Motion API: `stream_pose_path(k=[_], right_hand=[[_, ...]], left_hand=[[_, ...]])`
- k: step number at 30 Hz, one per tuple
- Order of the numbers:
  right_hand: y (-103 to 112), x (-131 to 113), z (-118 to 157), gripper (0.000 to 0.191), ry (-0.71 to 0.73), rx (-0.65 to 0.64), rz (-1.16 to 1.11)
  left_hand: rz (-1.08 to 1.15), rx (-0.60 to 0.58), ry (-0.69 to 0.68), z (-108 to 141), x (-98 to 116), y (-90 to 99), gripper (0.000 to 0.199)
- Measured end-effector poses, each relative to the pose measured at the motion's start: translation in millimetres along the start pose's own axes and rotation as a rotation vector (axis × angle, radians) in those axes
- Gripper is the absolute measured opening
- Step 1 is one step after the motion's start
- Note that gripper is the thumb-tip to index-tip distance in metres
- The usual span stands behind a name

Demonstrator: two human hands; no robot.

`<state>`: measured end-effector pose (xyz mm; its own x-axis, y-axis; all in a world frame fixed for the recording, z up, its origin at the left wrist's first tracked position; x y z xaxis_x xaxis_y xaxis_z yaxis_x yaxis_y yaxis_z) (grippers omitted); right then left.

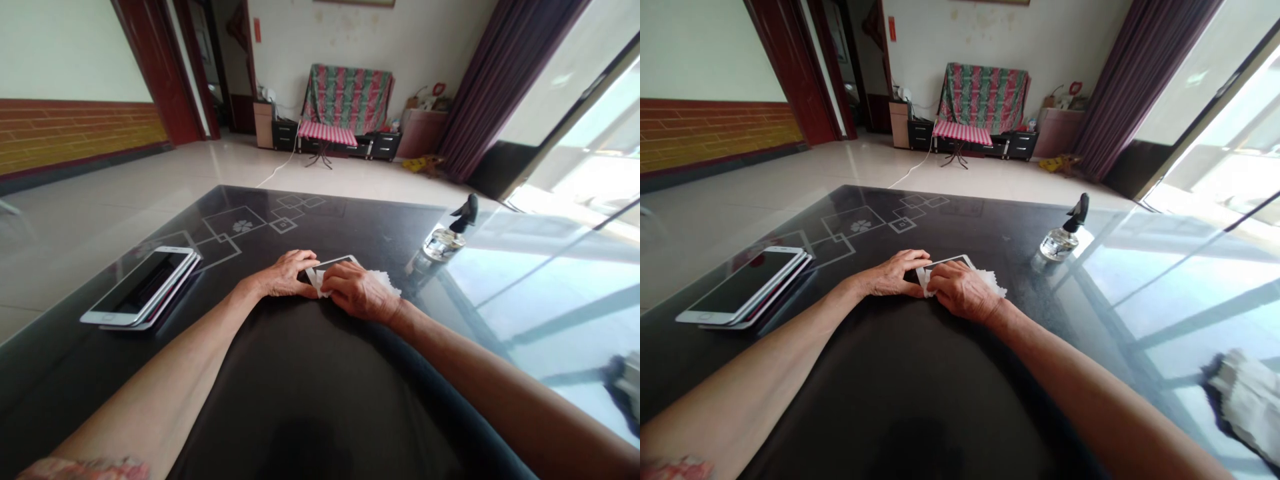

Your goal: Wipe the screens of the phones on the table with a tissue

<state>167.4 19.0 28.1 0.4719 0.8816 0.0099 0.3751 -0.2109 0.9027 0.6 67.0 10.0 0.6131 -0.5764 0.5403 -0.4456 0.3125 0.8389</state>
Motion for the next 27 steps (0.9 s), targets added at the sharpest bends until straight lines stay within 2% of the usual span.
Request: stream_pose_path(k=[5,12,15,22,27], right_hand=[[5,13,6,0.021,-0.005,-0.011,-0.029],[19,48,37,0.023,-0.196,0.036,0.027],[14,42,35,0.023,-0.182,0.023,0.036],[-2,7,9,0.02,-0.068,0.057,-0.057],[6,25,19,0.021,-0.139,0.038,-0.004]], left_hand=[[-0.015,-0.007,-0.02,-1,1,0.9,0.071],[-0.022,-0.036,0.022,-2,0,1.0,0.079],[-0.031,-0.026,0.04,-2,0,0.3,0.081],[-0.031,0.036,0.005,-2,-1,-1.4,0.075],[-0.051,0.017,-0.017,-3,0,-0.1,0.073]])
Point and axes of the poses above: each hand's wrist, its own z-axis away from the middle knuckle, its own y-axis out of the back of the hand, x = y × z, the point moved 4 cm from there along -z, towards the middle knuckle, and after that the axes turned 6 degrees about z, right-handed, at the moved point
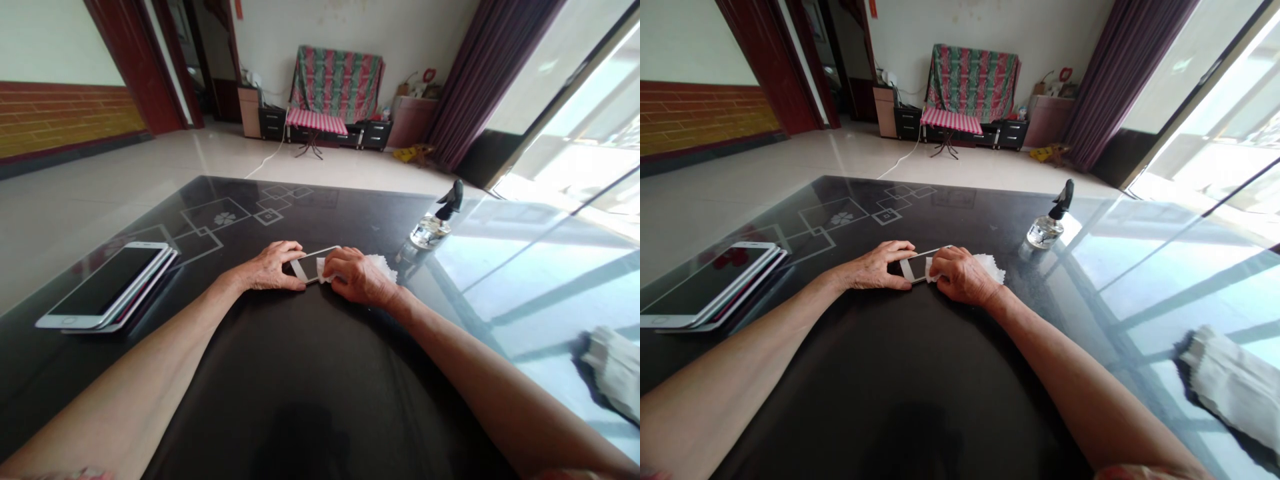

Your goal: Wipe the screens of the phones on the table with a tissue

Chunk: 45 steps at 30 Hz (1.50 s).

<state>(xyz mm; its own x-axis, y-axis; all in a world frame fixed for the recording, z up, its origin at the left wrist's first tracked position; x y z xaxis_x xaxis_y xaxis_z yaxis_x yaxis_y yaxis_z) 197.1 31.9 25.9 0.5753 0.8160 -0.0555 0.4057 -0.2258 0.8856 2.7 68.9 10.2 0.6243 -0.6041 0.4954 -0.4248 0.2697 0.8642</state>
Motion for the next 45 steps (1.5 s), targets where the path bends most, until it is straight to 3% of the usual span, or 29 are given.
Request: stream_pose_path(k=[4,6,12,15,26,33,38,45], right_hand=[[11,26,14,0.022,-0.086,0.0,0.055],[12,27,16,0.022,-0.107,0.003,0.074],[-5,-16,-1,0.019,0.027,0.006,0.004],[-10,-24,-5,0.019,0.049,0.026,-0.032],[18,35,17,0.023,-0.175,-0.021,0.074],[26,27,13,0.025,-0.317,-0.031,0.014],[28,17,5,0.024,-0.292,-0.07,-0.178],[31,32,8,0.024,-0.314,0.127,-0.138]], left_hand=[[-0.007,0.0,0.011,-1,-1,-0.4,0.077],[-0.007,-0.001,0.014,-1,-2,-1.0,0.077],[0.015,0.007,0.009,0,-1,-0.6,0.073],[0.017,0.017,0.012,0,0,-0.2,0.073],[-0.045,0.041,-0.02,0,3,-0.8,0.07],[-0.034,0.048,-0.036,-1,7,0.0,0.069],[-0.016,0.084,-0.037,1,-4,5.3,0.066],[-0.049,0.045,-0.038,-2,5,0.2,0.073]])
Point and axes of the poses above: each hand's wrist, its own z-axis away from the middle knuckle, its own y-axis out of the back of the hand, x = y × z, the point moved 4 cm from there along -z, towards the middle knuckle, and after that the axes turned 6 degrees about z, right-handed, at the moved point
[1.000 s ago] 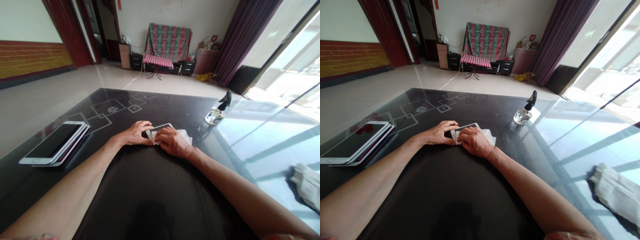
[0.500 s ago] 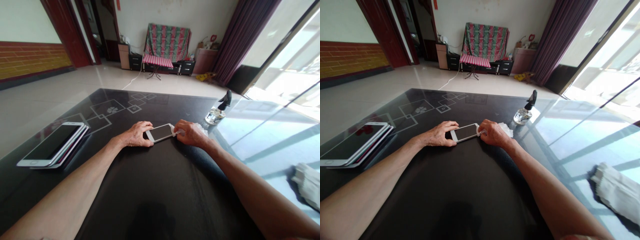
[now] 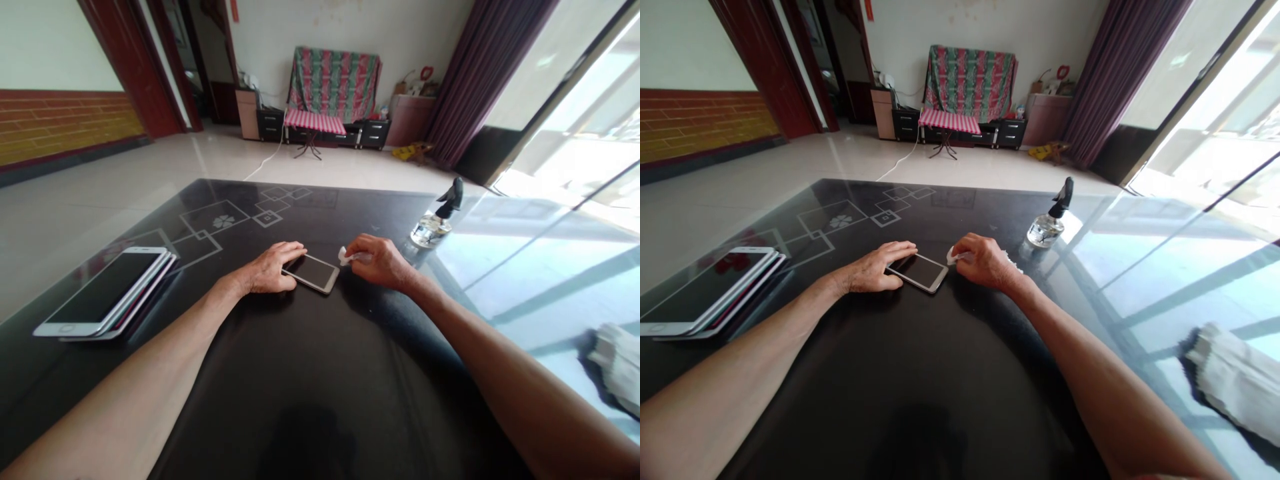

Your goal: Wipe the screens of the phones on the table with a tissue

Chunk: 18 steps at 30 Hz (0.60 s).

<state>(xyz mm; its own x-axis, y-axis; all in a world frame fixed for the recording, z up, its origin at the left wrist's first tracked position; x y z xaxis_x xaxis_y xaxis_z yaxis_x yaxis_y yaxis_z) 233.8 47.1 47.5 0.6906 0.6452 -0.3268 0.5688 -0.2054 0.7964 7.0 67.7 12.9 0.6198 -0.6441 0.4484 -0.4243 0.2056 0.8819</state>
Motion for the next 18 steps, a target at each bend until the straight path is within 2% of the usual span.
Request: stream_pose_path(k=[4,9,11,13,16,18], right_hand=[[-5,-19,1,0.025,0.16,-0.116,-0.01],[-11,-44,2,0.025,0.304,-0.228,-0.001],[-13,-44,3,0.024,0.31,-0.229,0.02],[-13,-39,3,0.023,0.288,-0.203,0.051],[-12,-29,3,0.022,0.189,-0.178,0.066],[-12,-23,3,0.023,0.109,-0.183,0.032]], left_hand=[[-0.024,-0.001,0.024,-1,3,-4.3,0.078],[0.025,-0.011,0.106,8,-19,8.5,0.09],[0.02,-0.009,0.152,14,-28,17.0,0.087],[0.001,0.008,0.176,17,-33,23.5,0.075],[-0.01,0.065,0.159,17,-37,26.1,0.052],[-0.008,0.118,0.146,15,-38,23.7,0.043]])
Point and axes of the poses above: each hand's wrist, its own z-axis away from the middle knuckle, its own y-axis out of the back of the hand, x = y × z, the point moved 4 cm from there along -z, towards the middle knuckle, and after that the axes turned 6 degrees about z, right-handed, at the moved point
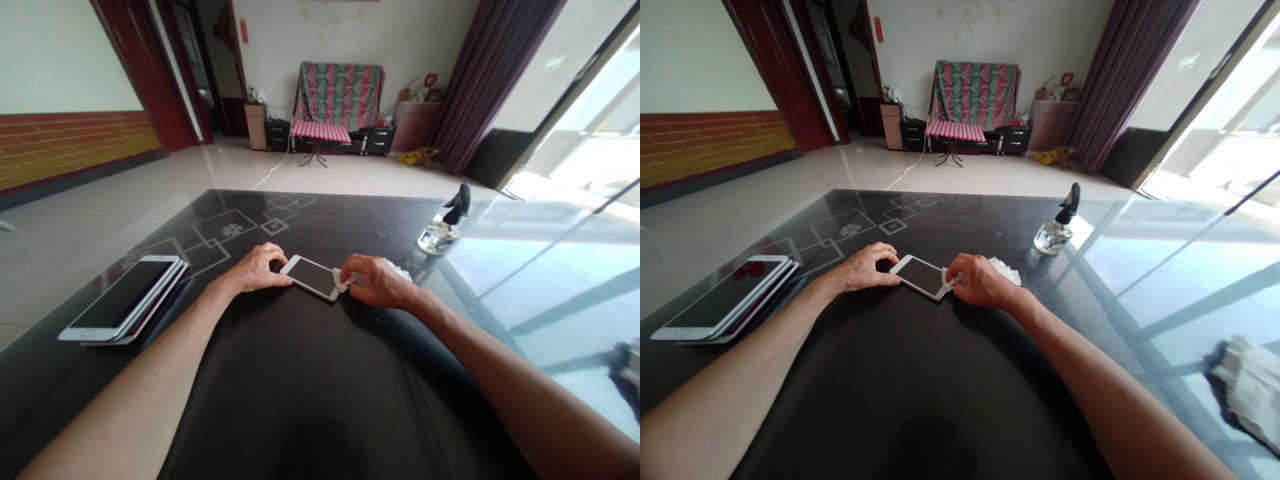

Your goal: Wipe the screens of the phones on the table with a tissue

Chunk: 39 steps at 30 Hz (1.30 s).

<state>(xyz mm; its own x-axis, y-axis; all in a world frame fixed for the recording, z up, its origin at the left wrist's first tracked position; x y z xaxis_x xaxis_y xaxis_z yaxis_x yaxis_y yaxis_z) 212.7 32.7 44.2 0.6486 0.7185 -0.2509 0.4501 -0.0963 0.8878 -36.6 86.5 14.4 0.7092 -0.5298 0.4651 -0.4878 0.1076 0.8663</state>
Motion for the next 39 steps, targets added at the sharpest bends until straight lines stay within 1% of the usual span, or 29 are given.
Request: stream_pose_path(k=[2,5,8,11,14,16,18,23,26,30,34,39], right_hand=[[-1,3,1,0.024,-0.042,-0.001,-0.048],[-2,4,2,0.025,-0.066,0.003,-0.07],[-4,3,2,0.025,-0.079,-0.005,-0.094],[-4,0,1,0.027,-0.051,-0.018,-0.119],[-1,-1,0,0.027,-0.034,0.037,-0.042],[1,-4,0,0.027,-0.027,0.098,0.005],[1,-11,1,0.027,0.027,0.113,0.008],[-12,-44,1,0.032,0.267,0.015,0.034],[-19,-54,2,0.028,0.34,-0.011,0.071],[-25,-54,2,0.025,0.372,-0.039,0.115],[-29,-52,1,0.023,0.372,-0.056,0.132],[-28,-53,1,0.022,0.384,-0.067,0.155]], left_hand=[[-0.005,0.067,-0.002,-2,-2,-4.0,0.04],[-0.023,0.143,-0.014,-5,-2,-10.4,0.038],[-0.034,0.175,-0.005,-5,-2,-14.9,0.04],[-0.042,0.191,0.023,-6,-2,-16.3,0.044],[-0.032,0.185,0.002,-6,-1,-16.2,0.049],[-0.024,0.167,-0.028,-6,0,-15.7,0.053],[-0.021,0.124,-0.047,-6,2,-15.6,0.059],[-0.041,0.022,0.019,-5,3,-16.3,0.084],[-0.089,-0.027,0.04,-6,4,-18.3,0.085],[-0.137,-0.073,0.064,-6,4,-20.8,0.086],[-0.14,-0.089,0.078,-6,5,-20.4,0.09],[-0.146,-0.131,0.102,-7,10,-17.7,0.095]])
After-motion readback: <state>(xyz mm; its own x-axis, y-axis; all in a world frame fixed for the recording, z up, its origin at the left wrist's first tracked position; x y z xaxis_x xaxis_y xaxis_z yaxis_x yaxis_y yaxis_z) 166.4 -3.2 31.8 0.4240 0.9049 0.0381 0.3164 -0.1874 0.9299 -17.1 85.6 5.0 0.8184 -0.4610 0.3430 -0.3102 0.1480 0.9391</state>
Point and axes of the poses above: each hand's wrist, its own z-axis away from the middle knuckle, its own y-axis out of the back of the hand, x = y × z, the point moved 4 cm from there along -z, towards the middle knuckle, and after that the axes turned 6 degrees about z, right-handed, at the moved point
